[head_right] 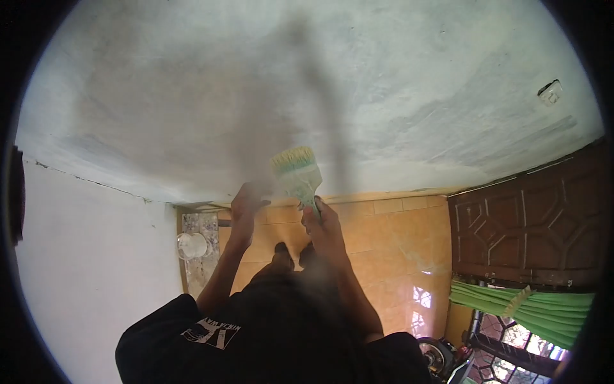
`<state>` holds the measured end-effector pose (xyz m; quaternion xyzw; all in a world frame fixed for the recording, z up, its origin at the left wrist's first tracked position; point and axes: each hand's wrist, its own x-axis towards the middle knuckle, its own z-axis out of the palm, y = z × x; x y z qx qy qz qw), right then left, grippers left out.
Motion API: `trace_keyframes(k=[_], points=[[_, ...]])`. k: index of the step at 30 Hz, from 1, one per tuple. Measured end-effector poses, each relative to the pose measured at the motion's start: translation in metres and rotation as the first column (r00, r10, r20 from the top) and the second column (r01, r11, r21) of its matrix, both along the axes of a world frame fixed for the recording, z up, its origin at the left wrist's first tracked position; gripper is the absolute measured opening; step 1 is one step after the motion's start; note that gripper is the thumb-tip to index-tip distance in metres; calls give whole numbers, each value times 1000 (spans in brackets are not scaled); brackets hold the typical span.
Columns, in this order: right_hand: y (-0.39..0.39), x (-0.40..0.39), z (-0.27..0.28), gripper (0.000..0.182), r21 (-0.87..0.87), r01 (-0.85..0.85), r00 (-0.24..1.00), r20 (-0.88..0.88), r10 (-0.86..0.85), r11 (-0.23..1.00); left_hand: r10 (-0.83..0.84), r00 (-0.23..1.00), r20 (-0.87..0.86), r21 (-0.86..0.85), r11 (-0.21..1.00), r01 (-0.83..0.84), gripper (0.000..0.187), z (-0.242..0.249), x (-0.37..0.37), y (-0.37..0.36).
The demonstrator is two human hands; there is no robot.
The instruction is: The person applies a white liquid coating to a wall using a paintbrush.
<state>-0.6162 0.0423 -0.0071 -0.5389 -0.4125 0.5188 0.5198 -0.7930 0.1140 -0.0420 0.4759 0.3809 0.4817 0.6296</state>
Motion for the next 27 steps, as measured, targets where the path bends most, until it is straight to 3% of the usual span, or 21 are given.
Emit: trace_keyframes(k=[7, 13, 16, 20, 27], points=[[-8, 50, 2, 21, 2, 42, 996, -84, -42, 999, -77, 995, -68, 179, 980, 88, 21, 14, 44, 14], [-26, 128, 23, 22, 44, 38, 996, -82, -34, 998, -51, 995, -83, 218, 974, 68, 19, 23, 129, -5], [-40, 172, 30, 23, 59, 40, 992, -124, -32, 997, -25, 999, 30, 100, 995, 22, 19, 26, 182, -30], [-54, 233, 24, 23, 60, 54, 993, -109, -47, 997, 17, 998, 55, 42, 999, -19, 20, 20, 246, -53], [-72, 297, 17, 22, 61, 75, 990, -126, -67, 995, -16, 999, 52, 67, 998, 12, 19, 20, 307, -62]])
